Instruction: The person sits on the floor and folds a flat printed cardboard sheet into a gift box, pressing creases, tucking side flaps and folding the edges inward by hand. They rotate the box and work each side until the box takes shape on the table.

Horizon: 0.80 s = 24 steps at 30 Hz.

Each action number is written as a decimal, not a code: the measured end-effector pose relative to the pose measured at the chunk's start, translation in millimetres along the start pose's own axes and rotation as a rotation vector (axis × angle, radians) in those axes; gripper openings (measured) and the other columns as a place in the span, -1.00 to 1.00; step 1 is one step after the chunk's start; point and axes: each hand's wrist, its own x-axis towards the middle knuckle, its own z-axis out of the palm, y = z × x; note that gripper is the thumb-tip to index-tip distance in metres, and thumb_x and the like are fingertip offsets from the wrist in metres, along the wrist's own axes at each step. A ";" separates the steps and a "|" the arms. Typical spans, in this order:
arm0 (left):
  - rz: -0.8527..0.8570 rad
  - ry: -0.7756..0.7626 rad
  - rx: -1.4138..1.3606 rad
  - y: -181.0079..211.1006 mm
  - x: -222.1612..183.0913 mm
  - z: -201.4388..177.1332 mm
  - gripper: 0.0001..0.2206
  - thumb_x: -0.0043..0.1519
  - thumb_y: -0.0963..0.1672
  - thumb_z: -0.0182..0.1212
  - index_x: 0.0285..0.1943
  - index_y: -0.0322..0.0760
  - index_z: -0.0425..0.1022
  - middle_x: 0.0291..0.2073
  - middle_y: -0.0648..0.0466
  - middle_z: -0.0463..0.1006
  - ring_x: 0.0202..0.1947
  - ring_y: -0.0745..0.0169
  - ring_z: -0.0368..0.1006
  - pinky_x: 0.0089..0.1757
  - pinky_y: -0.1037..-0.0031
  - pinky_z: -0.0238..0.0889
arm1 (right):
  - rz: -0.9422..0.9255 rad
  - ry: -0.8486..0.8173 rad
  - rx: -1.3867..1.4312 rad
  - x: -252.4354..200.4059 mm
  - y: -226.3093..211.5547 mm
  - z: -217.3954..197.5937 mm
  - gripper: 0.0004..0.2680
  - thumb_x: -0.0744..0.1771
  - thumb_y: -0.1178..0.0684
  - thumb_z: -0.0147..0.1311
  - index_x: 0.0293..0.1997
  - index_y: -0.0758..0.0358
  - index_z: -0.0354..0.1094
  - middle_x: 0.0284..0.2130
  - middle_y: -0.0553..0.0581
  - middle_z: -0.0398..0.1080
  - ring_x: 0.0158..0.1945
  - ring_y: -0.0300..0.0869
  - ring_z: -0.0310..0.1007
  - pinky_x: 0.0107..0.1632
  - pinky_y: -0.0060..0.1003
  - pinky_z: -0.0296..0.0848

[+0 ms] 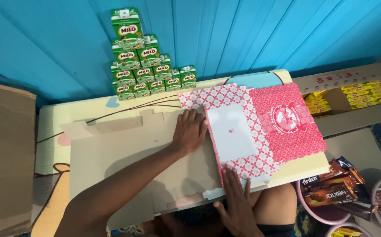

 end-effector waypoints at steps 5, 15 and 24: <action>0.081 0.026 -0.100 4.4 1.7 -12.0 -0.84 0.32 -0.14 -0.06 -0.02 -0.28 0.36 -0.15 -0.08 0.38 -0.14 -0.05 0.25 -0.11 0.17 0.06 | 0.030 0.088 0.033 4.6 -3.8 -1.0 -0.41 0.38 -0.20 -0.13 0.55 0.27 -0.23 0.49 0.28 -0.05 0.57 0.05 -0.18 0.48 0.26 -0.54; 0.101 0.002 -0.096 2.5 1.0 -6.6 -0.79 0.31 -0.09 0.01 0.03 -0.25 0.37 -0.18 -0.03 0.39 -0.16 -0.01 0.26 -0.11 0.18 0.08 | 0.154 0.339 -0.152 37.7 -16.1 -7.1 -0.42 0.22 -0.10 0.27 0.38 0.22 0.20 0.06 0.07 0.42 -0.10 -0.16 0.43 0.10 -0.10 0.28; 0.034 0.010 -0.224 -3.1 3.2 -8.4 -0.77 0.34 -0.05 0.01 -0.01 -0.24 0.47 -0.16 0.02 0.46 -0.14 0.00 0.35 -0.11 0.19 0.15 | 0.231 0.385 0.006 70.6 -17.0 -14.8 -0.79 0.26 0.03 0.18 -0.08 0.22 0.51 -0.27 0.18 0.46 -0.25 0.04 0.46 -0.18 -0.08 0.46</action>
